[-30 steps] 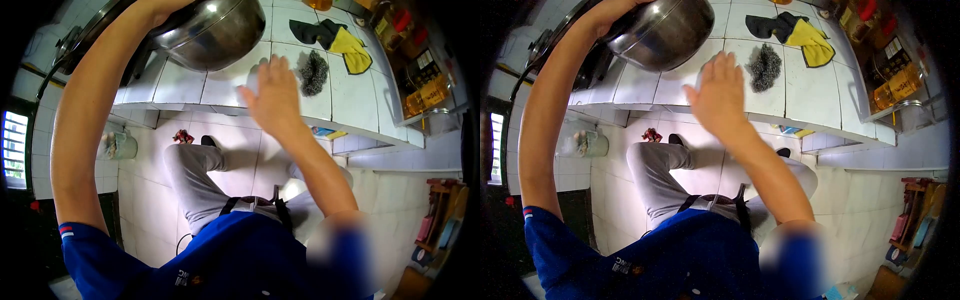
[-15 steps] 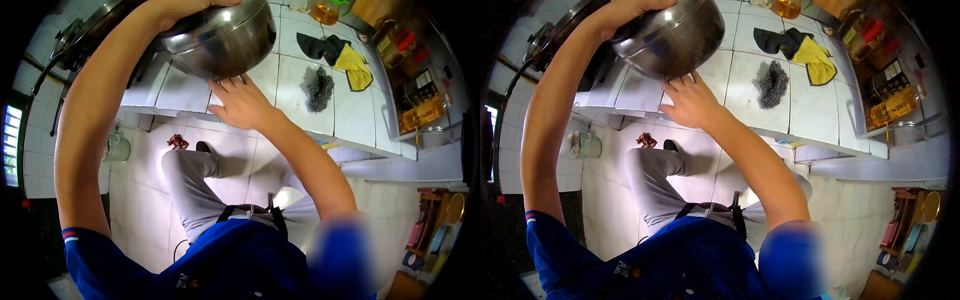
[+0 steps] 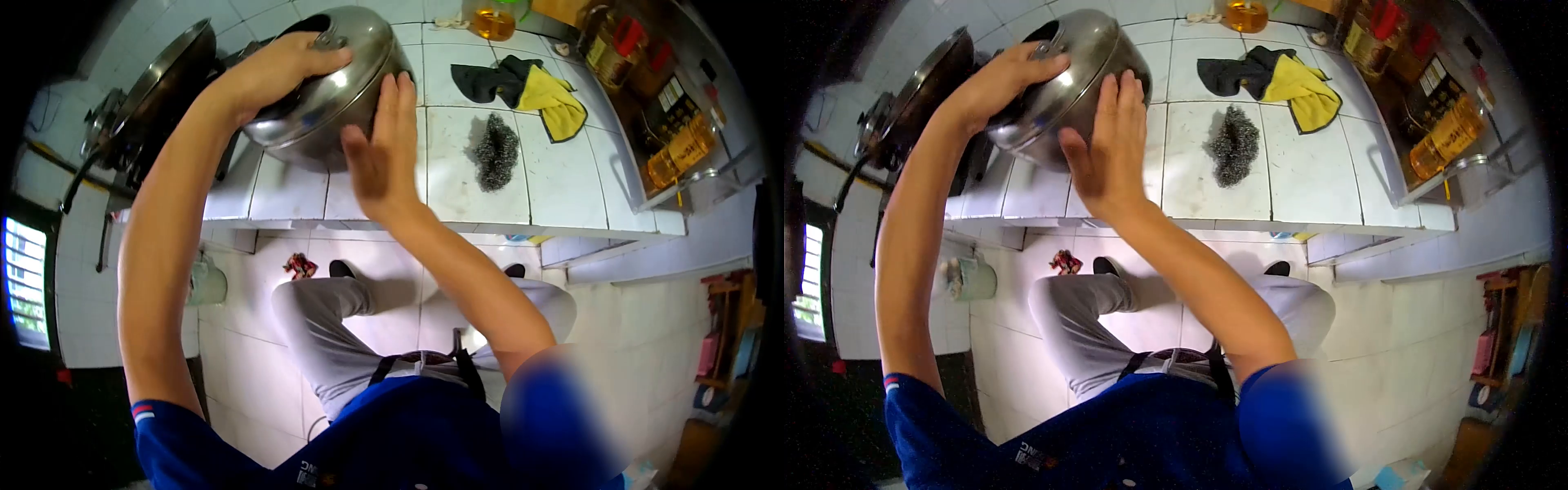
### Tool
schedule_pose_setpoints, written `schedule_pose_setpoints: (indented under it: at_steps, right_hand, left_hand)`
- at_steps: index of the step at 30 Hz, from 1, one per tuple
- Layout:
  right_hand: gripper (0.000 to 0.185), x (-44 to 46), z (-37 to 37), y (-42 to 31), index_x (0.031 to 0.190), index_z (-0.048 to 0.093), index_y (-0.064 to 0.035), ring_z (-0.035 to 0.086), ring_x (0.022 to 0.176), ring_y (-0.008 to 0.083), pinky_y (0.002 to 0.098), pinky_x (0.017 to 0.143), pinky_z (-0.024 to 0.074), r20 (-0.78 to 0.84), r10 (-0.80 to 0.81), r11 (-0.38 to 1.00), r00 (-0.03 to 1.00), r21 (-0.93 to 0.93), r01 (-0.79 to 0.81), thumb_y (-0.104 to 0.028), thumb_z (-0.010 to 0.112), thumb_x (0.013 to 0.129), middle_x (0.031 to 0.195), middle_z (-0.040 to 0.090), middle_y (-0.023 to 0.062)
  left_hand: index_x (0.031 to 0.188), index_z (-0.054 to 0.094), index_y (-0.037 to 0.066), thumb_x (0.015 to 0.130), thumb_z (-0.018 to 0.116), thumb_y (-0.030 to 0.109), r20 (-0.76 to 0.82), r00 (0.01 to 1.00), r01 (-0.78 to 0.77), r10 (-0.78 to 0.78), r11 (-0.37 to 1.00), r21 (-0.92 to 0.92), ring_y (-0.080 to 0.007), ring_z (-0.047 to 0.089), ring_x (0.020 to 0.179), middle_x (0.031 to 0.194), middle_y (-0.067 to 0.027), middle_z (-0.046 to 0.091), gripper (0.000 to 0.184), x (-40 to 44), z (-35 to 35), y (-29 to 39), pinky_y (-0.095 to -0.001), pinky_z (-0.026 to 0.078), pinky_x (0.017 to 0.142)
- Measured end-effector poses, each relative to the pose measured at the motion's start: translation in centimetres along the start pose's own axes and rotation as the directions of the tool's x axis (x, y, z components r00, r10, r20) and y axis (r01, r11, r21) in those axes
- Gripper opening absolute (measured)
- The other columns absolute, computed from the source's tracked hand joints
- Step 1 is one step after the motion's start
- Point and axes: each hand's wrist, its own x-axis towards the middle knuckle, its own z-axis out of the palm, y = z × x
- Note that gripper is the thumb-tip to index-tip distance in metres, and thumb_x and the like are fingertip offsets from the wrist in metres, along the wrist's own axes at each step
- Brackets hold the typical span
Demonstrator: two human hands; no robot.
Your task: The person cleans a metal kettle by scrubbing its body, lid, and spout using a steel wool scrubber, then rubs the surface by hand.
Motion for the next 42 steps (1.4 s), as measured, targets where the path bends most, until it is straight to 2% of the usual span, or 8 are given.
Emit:
schedule_pose_setpoints:
  at_steps: [8, 13, 19, 21, 28, 34, 38, 42]
  right_hand:
    - [0.057, 4.7, 1.9, 2.9, 0.136, 0.042, 0.0109, 0.037, 0.129, 0.0520, 0.0529, 0.113, 0.0262, -0.192, 0.191, 0.958, 0.963, 0.251, -0.140, -0.032, 0.049, 0.099, 0.138, 0.044, 0.0334]
    - [0.055, 1.6, 1.2, 1.9, 0.137, 0.041, 0.0120, 0.037, 0.131, 0.0510, 0.0527, 0.112, 0.0280, -0.278, 0.055, 0.998, 0.959, 0.000, -0.058, -0.030, 0.045, 0.101, 0.140, 0.042, 0.0335]
    - [0.058, 11.3, -1.1, 4.0, 0.121, 0.059, 0.0036, 0.055, 0.120, 0.0379, 0.0442, 0.105, 0.0396, 0.294, 0.326, 0.877, 0.899, 0.262, -0.403, -0.049, 0.043, 0.102, 0.124, 0.061, 0.0243]
    - [0.051, 13.1, -1.0, 3.8, 0.113, 0.066, -0.0056, 0.062, 0.111, 0.0284, 0.0418, 0.101, 0.0445, 0.639, 0.547, 0.391, 0.541, 0.376, -0.840, -0.049, 0.042, 0.103, 0.114, 0.068, 0.0160]
    - [0.042, 13.6, 2.2, 9.3, 0.109, 0.066, -0.0053, 0.066, 0.097, 0.0199, 0.0360, 0.089, 0.0527, 0.813, 0.411, 0.009, 0.414, 0.450, -0.893, -0.043, 0.048, 0.102, 0.102, 0.069, 0.0105]
    - [0.039, 9.0, 0.7, 6.4, 0.111, 0.064, -0.0037, 0.062, 0.094, 0.0187, 0.0339, 0.090, 0.0494, 0.495, 0.594, 0.127, 0.634, 0.721, -0.681, -0.038, 0.049, 0.103, 0.101, 0.068, 0.0074]
    - [0.052, 5.1, 1.4, 5.0, 0.133, 0.055, 0.0022, 0.056, 0.118, 0.0232, 0.0345, 0.105, 0.0389, 0.190, 0.680, 0.285, 0.708, 0.822, -0.494, -0.040, 0.047, 0.103, 0.128, 0.061, 0.0142]
    - [0.062, 2.0, 1.1, 3.0, 0.143, 0.041, 0.0075, 0.037, 0.139, 0.0375, 0.0386, 0.116, 0.0263, -0.150, 0.552, 0.811, 0.820, 0.322, -0.488, -0.042, 0.036, 0.106, 0.149, 0.040, 0.0252]
  left_hand:
    - [0.122, 0.058, -0.001, 0.094, 0.064, 0.037, 0.025, 0.999, -0.023, 0.024, 0.998, -0.052, -0.0122, 0.061, 0.092, 0.106, -0.0064, 0.066, 0.047, -1.1, -0.9, -0.4, -0.0277, 0.049, 0.084]
    - [0.134, 0.053, -0.003, 0.090, 0.069, 0.037, 0.117, 0.991, -0.072, 0.064, 0.995, 0.067, -0.0133, 0.057, 0.107, 0.113, -0.0080, 0.064, 0.062, -1.9, -1.8, -1.0, -0.0269, 0.041, 0.098]
    - [0.132, 0.056, -0.001, 0.083, 0.075, 0.047, 0.011, 0.991, -0.135, 0.136, 0.991, -0.020, -0.0113, 0.058, 0.100, 0.105, -0.0035, 0.066, 0.071, -4.1, -3.4, -3.4, -0.0267, 0.044, 0.093]
    - [0.131, 0.057, -0.001, 0.083, 0.075, 0.048, 0.010, 0.989, -0.145, 0.146, 0.989, -0.024, -0.0113, 0.058, 0.099, 0.105, -0.0035, 0.067, 0.071, -4.3, -3.9, -4.1, -0.0260, 0.043, 0.092]
    - [0.129, 0.059, -0.002, 0.081, 0.077, 0.048, 0.016, 0.984, -0.175, 0.176, 0.983, -0.057, -0.0123, 0.060, 0.097, 0.105, -0.0051, 0.067, 0.072, -4.3, -4.9, -4.2, -0.0257, 0.044, 0.091]
    - [0.134, 0.058, 0.002, 0.075, 0.079, 0.051, 0.072, 0.993, -0.097, 0.091, 0.992, 0.083, -0.0187, 0.057, 0.113, 0.118, -0.0091, 0.063, 0.079, -4.0, -4.4, -3.4, -0.0322, 0.040, 0.102]
    - [0.131, 0.059, 0.001, 0.081, 0.075, 0.043, 0.096, 0.985, -0.150, 0.143, 0.986, 0.075, -0.0162, 0.057, 0.108, 0.115, -0.0061, 0.065, 0.067, -3.9, -3.2, -2.8, -0.0297, 0.040, 0.099]
    - [0.131, 0.059, 0.001, 0.087, 0.070, 0.034, 0.156, 0.978, -0.164, 0.140, 0.974, 0.157, -0.0140, 0.057, 0.108, 0.115, -0.0054, 0.066, 0.057, -2.8, -2.2, -2.7, -0.0266, 0.040, 0.098]
